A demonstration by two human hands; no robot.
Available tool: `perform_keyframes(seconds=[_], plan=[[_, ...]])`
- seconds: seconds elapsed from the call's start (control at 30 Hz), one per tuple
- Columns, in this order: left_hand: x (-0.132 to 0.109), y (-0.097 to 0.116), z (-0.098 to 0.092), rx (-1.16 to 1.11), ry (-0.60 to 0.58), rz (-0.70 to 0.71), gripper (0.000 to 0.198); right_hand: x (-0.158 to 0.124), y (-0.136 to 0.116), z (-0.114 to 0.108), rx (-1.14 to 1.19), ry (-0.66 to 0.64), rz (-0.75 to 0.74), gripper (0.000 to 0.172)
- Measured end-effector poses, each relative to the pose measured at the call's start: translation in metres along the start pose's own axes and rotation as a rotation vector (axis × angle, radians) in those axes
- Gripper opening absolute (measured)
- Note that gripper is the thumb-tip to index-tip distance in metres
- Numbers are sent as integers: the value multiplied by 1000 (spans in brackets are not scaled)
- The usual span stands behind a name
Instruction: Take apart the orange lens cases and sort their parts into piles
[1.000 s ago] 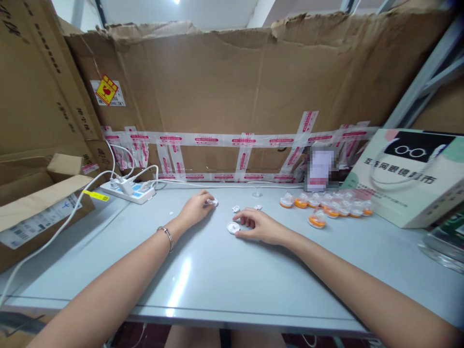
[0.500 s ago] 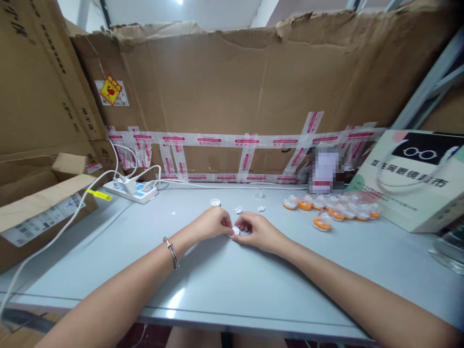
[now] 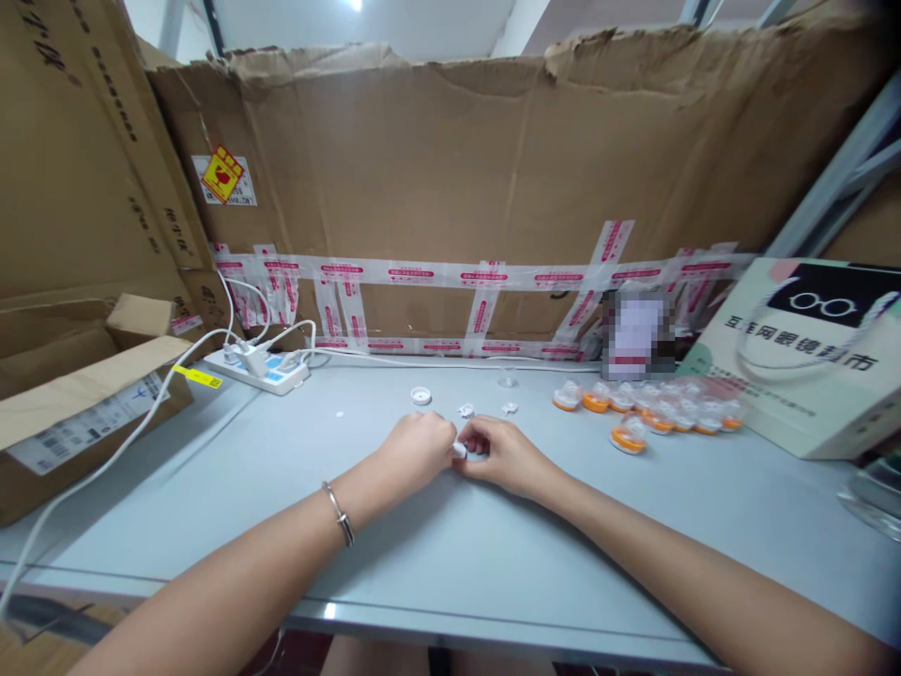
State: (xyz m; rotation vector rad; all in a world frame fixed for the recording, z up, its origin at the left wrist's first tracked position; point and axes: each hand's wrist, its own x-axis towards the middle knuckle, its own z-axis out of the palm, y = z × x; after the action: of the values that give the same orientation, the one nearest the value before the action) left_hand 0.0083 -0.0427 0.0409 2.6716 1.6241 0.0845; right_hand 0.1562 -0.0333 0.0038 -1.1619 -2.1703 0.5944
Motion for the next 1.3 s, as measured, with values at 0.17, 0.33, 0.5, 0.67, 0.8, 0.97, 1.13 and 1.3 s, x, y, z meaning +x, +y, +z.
perform_keyframes(seconds=[0.17, 0.33, 0.5, 0.67, 0.8, 0.97, 1.13, 1.3], plan=[[1, -30, -17, 5, 58, -58, 15, -2, 0, -4, 12, -9, 19, 11], [-22, -93, -36, 65, 101, -133, 14, -3, -1, -6, 24, -25, 24, 11], [-57, -134, -18, 94, 114, -148, 17, -2, -2, -7, 19, -48, 36, 12], [-65, -144, -2, 83, 143, -162, 20, -2, -3, -7, 24, -43, 44, 13], [-58, -144, -2, 16, 218, -164, 24, -2, -2, -6, 28, -40, 43, 13], [-47, -101, -11, -146, 267, -6, 18, -2, 1, -4, 45, -30, 15, 13], [-21, -38, -12, -323, 155, 268, 11, -1, 5, -2, 79, -25, -6, 16], [10, -23, -1, -390, 8, 371, 7, 0, 8, -3, 120, -30, 10, 18]])
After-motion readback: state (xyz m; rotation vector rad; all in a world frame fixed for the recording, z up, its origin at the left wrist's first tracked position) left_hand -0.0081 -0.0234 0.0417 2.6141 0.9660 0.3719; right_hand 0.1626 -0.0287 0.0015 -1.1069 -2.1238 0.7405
